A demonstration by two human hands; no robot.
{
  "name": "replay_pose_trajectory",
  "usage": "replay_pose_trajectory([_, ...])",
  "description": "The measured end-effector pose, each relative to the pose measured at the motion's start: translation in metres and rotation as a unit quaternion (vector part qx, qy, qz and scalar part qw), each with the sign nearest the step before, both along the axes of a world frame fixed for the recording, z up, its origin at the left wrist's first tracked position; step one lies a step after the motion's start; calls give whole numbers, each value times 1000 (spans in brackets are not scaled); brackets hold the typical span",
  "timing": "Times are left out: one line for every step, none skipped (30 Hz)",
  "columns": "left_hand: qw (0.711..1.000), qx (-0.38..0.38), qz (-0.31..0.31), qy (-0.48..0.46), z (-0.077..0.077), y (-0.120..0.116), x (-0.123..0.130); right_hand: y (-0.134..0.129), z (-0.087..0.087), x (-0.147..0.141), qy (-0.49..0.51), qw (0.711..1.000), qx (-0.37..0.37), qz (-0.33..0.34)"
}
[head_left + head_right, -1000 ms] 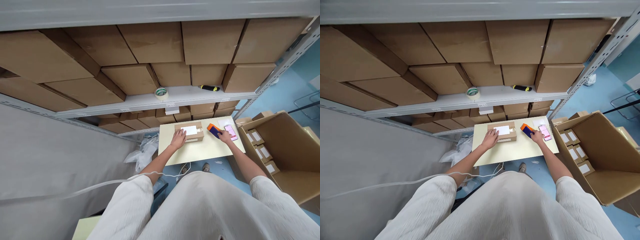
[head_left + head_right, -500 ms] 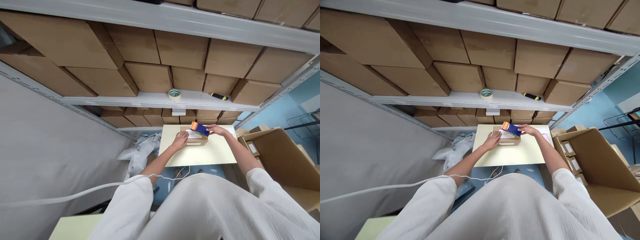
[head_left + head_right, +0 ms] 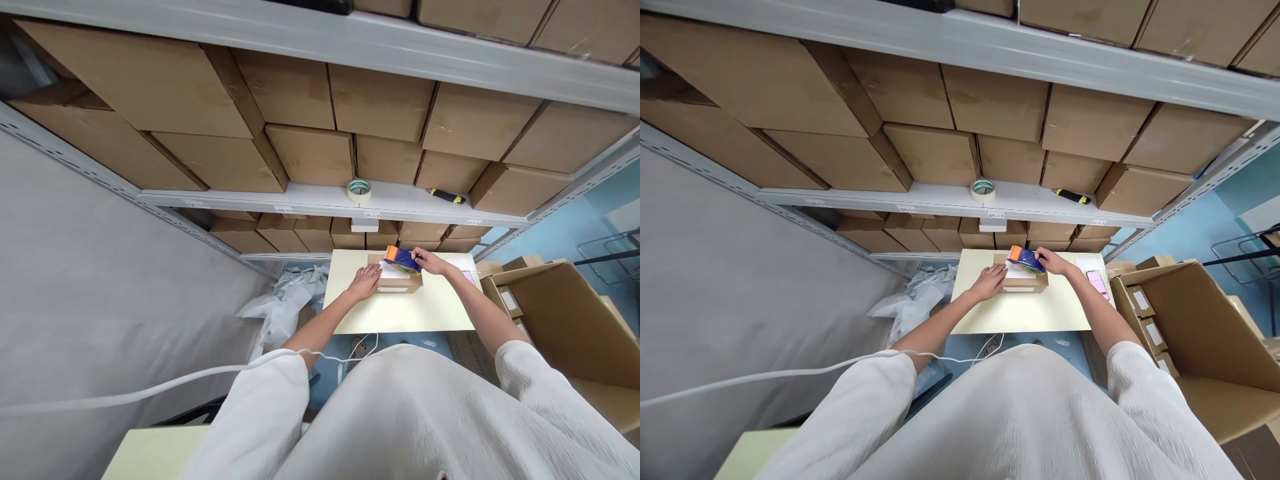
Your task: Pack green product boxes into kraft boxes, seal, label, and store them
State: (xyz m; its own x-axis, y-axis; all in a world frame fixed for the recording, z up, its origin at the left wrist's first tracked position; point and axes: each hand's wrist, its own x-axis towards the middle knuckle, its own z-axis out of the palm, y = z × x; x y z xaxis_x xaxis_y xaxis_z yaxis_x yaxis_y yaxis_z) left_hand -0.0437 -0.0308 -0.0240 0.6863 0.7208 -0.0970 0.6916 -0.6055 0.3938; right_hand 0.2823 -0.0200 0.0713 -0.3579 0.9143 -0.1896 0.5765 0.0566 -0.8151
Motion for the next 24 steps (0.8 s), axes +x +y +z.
replay_pose_trajectory([1000, 1, -1, 0, 0, 0, 0, -3, 1, -2, -23, 1000, 18, 6])
replay_pose_trajectory([1000, 3, -3, -1, -1, 1, -1, -6, 2, -4, -47, 998, 35, 6])
replay_pose_trajectory([1000, 4, -4, -2, -1, 1, -1, -8, 3, -6, -70, 996, 50, 4])
replay_pose_trajectory([1000, 5, -5, -3, -1, 0, -2, -10, 3, -7, -93, 994, 64, 1])
replay_pose_trajectory([1000, 6, -6, -5, 0, 0, -2, -11, 3, -8, -115, 990, 78, -1])
replay_pose_trajectory([1000, 5, -6, -6, 0, -1, -2, -12, 3, -8, -135, 987, 89, -2])
replay_pose_trajectory([1000, 3, -5, -8, 1, -1, -2, -12, 2, -7, -152, 984, 96, -1])
replay_pose_trajectory([1000, 0, -2, -11, 2, -1, -2, -12, 2, -6, -164, 982, 97, 1])
replay_pose_trajectory([1000, -4, 4, -17, 3, -1, -2, -12, 1, -5, -171, 981, 95, 3])
replay_pose_trajectory([1000, -10, 13, -26, 4, 0, -1, -11, 0, -4, -175, 980, 91, 6])
replay_pose_trajectory([999, -20, 28, -41, 6, 2, 0, -11, -1, -2, -176, 981, 87, 9])
replay_pose_trajectory([996, -33, 49, -61, 8, 4, 2, -11, -2, 0, -174, 981, 86, 9])
replay_pose_trajectory([992, -51, 78, -89, 11, 7, 4, -10, -3, 1, -170, 982, 85, 9])
replay_pose_trajectory([983, -72, 113, -125, 14, 10, 6, -10, -4, 3, -166, 982, 86, 8])
replay_pose_trajectory([969, -98, 153, -168, 17, 13, 9, -10, -5, 4, -161, 983, 86, 7])
replay_pose_trajectory([949, -127, 195, -215, 21, 17, 13, -10, -6, 5, -157, 984, 86, 5])
replay_pose_trajectory([922, -161, 236, -262, 25, 20, 16, -11, -7, 5, -153, 984, 87, 3])
replay_pose_trajectory([891, -201, 270, -304, 29, 23, 21, -11, -8, 6, -150, 985, 87, -1])
replay_pose_trajectory([859, -248, 297, -335, 33, 26, 25, -12, -9, 6, -148, 985, 88, -4])
replay_pose_trajectory([827, -292, 317, -361, 37, 27, 30, -13, -9, 7, -145, 985, 89, -8])
replay_pose_trajectory([798, -325, 332, -383, 41, 28, 34, -14, -9, 7, -142, 986, 89, -12])
replay_pose_trajectory([775, -350, 343, -399, 45, 29, 39, -15, -9, 7, -139, 986, 87, -15])
replay_pose_trajectory([757, -368, 351, -410, 48, 29, 43, -16, -9, 7, -136, 987, 84, -17])
replay_pose_trajectory([744, -381, 357, -417, 51, 28, 46, -17, -9, 7, -134, 987, 83, -19])
